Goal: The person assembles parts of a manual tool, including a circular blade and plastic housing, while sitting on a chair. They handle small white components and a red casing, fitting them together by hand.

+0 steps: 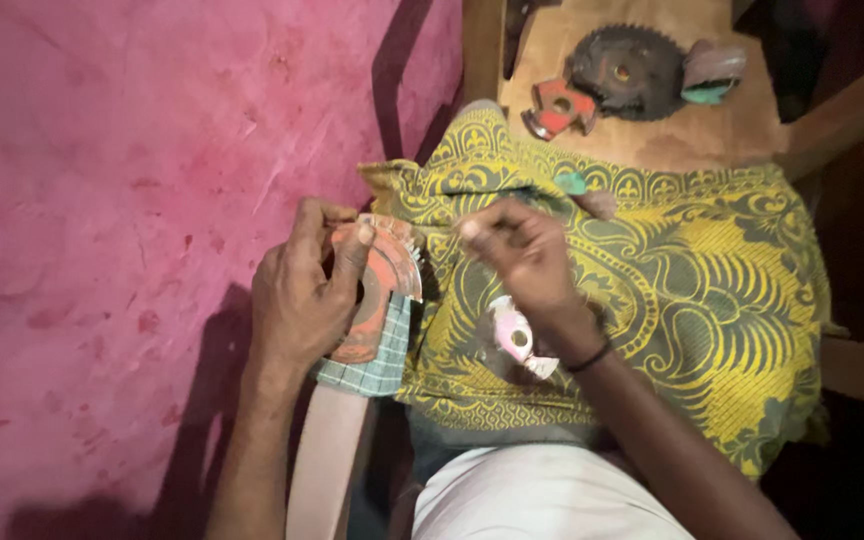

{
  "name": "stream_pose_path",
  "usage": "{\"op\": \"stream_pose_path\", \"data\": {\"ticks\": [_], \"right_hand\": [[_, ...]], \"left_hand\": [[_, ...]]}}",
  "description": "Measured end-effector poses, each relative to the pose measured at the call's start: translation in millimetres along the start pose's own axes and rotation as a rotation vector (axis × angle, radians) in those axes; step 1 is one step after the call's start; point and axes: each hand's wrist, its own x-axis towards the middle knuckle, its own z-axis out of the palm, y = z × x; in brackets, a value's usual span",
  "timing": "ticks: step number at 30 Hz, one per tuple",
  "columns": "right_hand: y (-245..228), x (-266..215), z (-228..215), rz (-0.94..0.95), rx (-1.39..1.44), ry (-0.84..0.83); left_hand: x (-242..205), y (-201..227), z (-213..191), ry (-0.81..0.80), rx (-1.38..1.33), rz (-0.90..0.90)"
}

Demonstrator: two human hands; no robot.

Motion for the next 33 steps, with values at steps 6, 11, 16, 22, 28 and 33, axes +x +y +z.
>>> {"op": "stream_pose_path", "data": {"ticks": [6, 11, 16, 22, 28, 33], "right_hand": [[-20.8, 1.3, -26.6, -0.020, -0.016, 0.016], [-18.9, -8.5, -9.8, 0.099, 0.115, -0.116], [-17.3, -18.4, 11.1, 0.065, 0.036, -0.209], [-22.8, -23.0, 15.8, 0.033, -0.070, -0.156], [-27.4, -25.5, 21.8, -0.077, -0.164, -0.166], [-30.0, -26.4, 24.9, 0.044, -0.196, -0.157]], "left_hand": [[-4.3, -0.1, -14.6, -0.096, -0.037, -0.005], [-7.9, 3.0, -18.1, -0.142, 0.012, 0.075], [-6.1, 5.7, -14.7, -0.088, 0.058, 0.143], [-12.0, 5.8, -13.1, -0.013, 0.083, 0.224], [-17.0, 1.2, -13.3, 0.039, 0.081, 0.232], [-30.1, 0.6, -10.4, 0.117, -0.009, 0.134]]}}
